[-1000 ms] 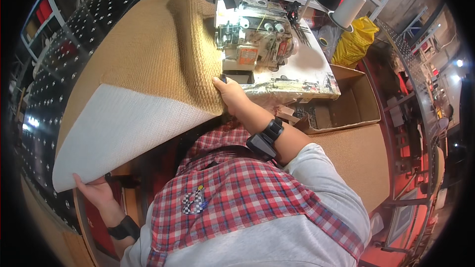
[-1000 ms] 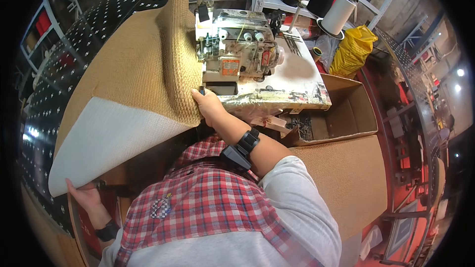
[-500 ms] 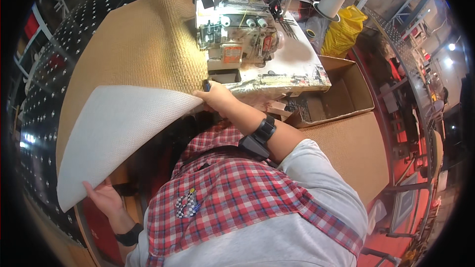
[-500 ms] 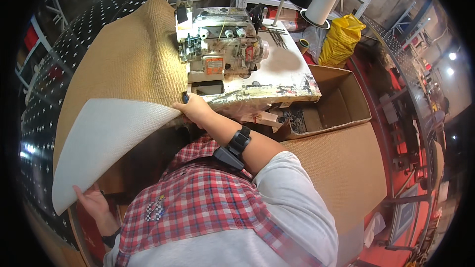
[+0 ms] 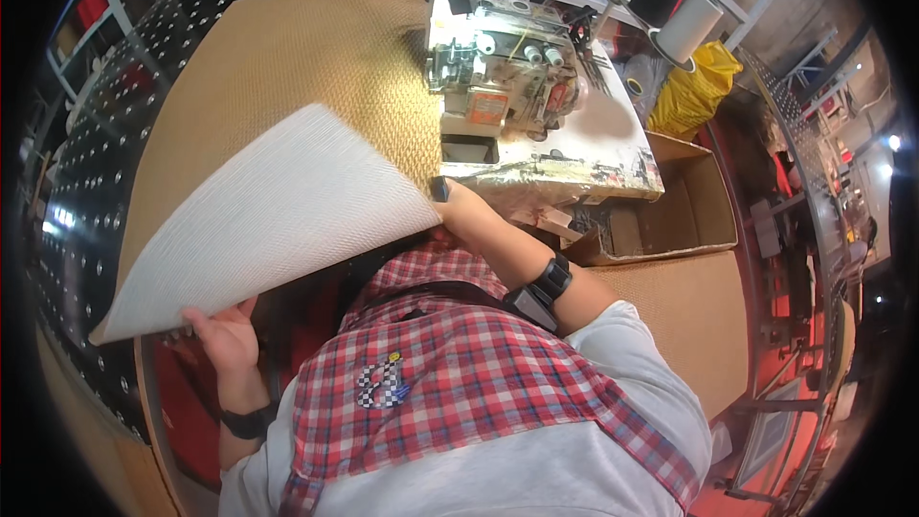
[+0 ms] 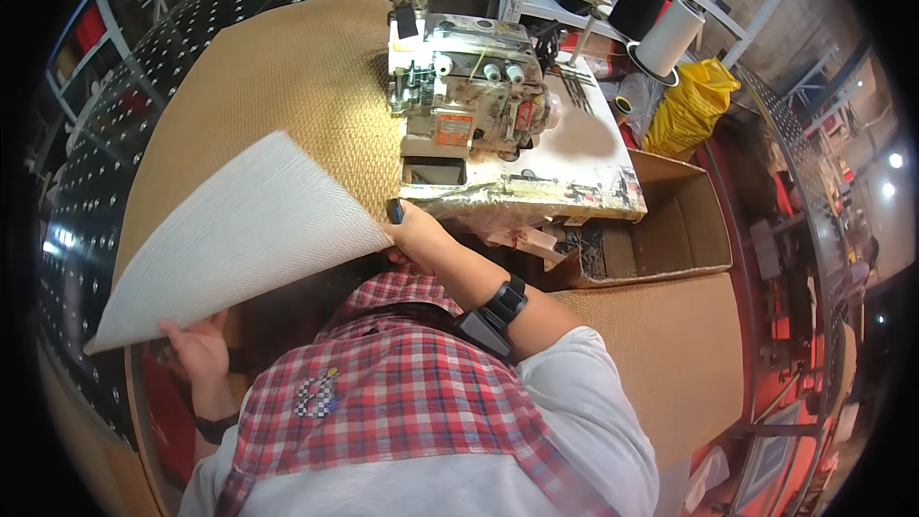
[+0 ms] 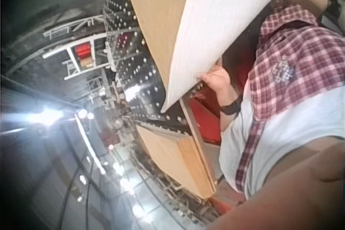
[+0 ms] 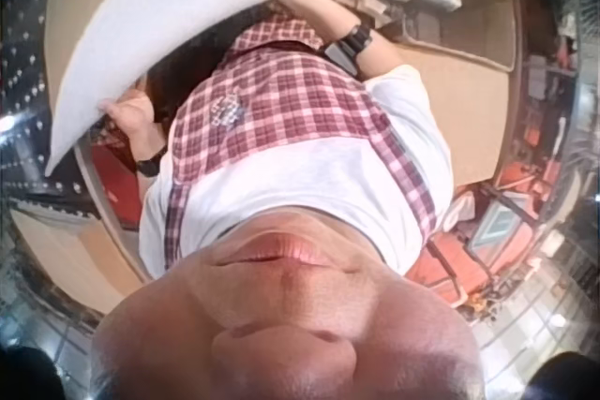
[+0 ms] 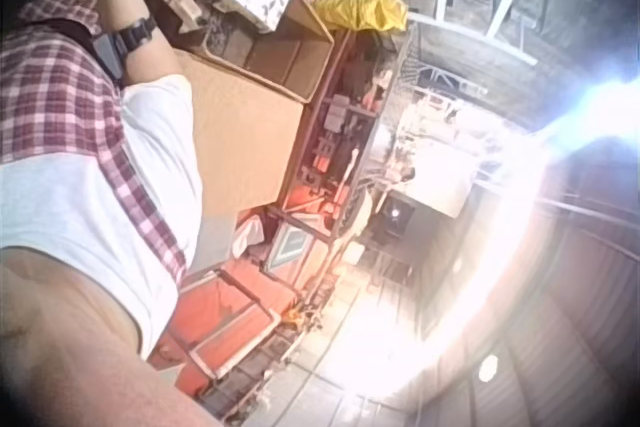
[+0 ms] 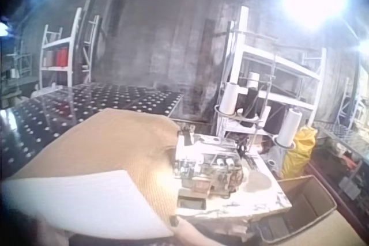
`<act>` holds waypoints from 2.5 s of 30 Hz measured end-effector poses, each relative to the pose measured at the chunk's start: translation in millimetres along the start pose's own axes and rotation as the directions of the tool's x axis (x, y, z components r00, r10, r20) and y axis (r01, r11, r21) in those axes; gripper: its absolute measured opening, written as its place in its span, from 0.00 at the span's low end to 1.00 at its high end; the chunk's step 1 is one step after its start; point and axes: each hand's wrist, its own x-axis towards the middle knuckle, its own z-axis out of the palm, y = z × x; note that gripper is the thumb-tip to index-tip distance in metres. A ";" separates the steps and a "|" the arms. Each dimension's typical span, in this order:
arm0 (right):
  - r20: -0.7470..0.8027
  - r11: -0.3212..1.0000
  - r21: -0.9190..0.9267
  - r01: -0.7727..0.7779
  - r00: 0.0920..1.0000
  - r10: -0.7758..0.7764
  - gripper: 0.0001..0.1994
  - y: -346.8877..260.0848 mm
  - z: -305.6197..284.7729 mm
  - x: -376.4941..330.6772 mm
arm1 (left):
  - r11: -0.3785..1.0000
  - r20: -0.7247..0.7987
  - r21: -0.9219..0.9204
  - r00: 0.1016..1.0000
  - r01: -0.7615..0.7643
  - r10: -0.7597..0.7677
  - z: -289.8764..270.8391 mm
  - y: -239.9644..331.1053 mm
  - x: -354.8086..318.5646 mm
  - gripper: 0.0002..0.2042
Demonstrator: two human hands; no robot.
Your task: Sewing the edges of a textured tan carpet piece using a large industrial overlock sewing machine.
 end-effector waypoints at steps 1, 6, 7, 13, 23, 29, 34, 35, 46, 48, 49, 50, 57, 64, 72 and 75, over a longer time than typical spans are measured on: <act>-0.005 0.999 0.050 0.015 1.000 -0.015 0.10 3.6 0.0 0.7 | 0.999 -0.025 0.042 0.999 0.021 -0.020 2.4 -2.8 2.9 0.37; 0.049 0.993 0.118 -0.004 0.999 -0.002 0.10 4.8 4.7 -3.4 | 0.992 0.126 -0.087 0.989 0.092 -0.081 -3.4 -19.3 29.0 0.37; 0.065 0.993 0.118 0.009 0.998 -0.016 0.11 4.0 5.3 -4.3 | 0.993 0.119 -0.085 0.990 0.086 -0.076 -1.9 -17.9 32.1 0.37; -0.022 0.973 0.179 0.143 0.990 -0.141 0.14 16.3 9.8 -5.7 | 0.996 0.041 -0.091 0.999 0.027 -0.023 28.3 16.2 24.4 0.36; -0.030 0.993 0.103 0.061 0.998 -0.058 0.13 18.6 9.9 -0.2 | 0.960 -0.042 -0.274 0.996 0.058 -0.072 19.1 9.2 56.1 0.29; -0.050 0.989 0.106 0.106 0.994 -0.101 0.15 27.2 6.4 7.3 | 0.938 -0.003 -0.293 0.981 0.187 -0.196 24.3 5.2 57.1 0.26; -0.064 0.995 -0.091 0.035 0.997 -0.041 0.15 10.0 2.4 5.6 | 0.960 -0.006 -0.157 0.972 0.231 -0.235 10.3 4.1 95.9 0.20; -0.054 0.989 -0.148 -0.008 0.999 0.000 0.14 6.0 1.6 4.8 | 0.953 0.011 -0.136 0.962 0.272 -0.273 10.9 4.1 103.3 0.19; -0.099 0.999 0.015 0.034 0.995 -0.032 0.08 -4.4 -4.3 0.3 | 0.957 -0.032 -0.061 0.958 0.283 -0.285 48.9 -13.2 171.2 0.19; -0.122 0.998 -0.013 0.064 0.990 -0.065 0.10 2.6 -10.1 3.1 | 0.955 -0.039 -0.043 0.955 0.292 -0.294 58.5 -16.3 181.0 0.18; -0.123 0.998 -0.012 0.063 0.990 -0.064 0.10 3.8 -12.6 1.8 | 0.959 -0.049 -0.027 0.958 0.283 -0.284 64.8 -18.3 184.0 0.18; -0.132 0.996 0.023 0.088 0.988 -0.085 0.09 4.0 -15.0 -0.6 | 0.962 -0.058 -0.010 0.960 0.274 -0.274 70.1 -20.0 188.2 0.18; -0.281 0.977 0.174 0.122 0.957 -0.070 0.09 7.7 -33.0 -7.1 | 0.942 -0.095 0.014 0.938 0.336 -0.333 55.1 -58.3 269.6 0.18; -0.266 0.935 0.305 0.179 0.959 -0.097 0.09 17.0 -50.4 -3.8 | -0.132 0.418 0.900 0.908 -0.415 -0.006 86.6 -56.4 277.9 0.20; -0.261 0.954 0.272 0.125 0.964 -0.052 0.11 23.4 -55.5 -5.5 | -0.205 0.457 0.870 0.890 -0.449 -0.010 104.2 -66.7 307.3 0.21; -0.272 0.955 0.274 0.113 0.962 -0.036 0.11 22.6 -56.7 -4.3 | -0.232 0.479 0.848 0.877 -0.476 -0.048 106.4 -71.9 327.4 0.22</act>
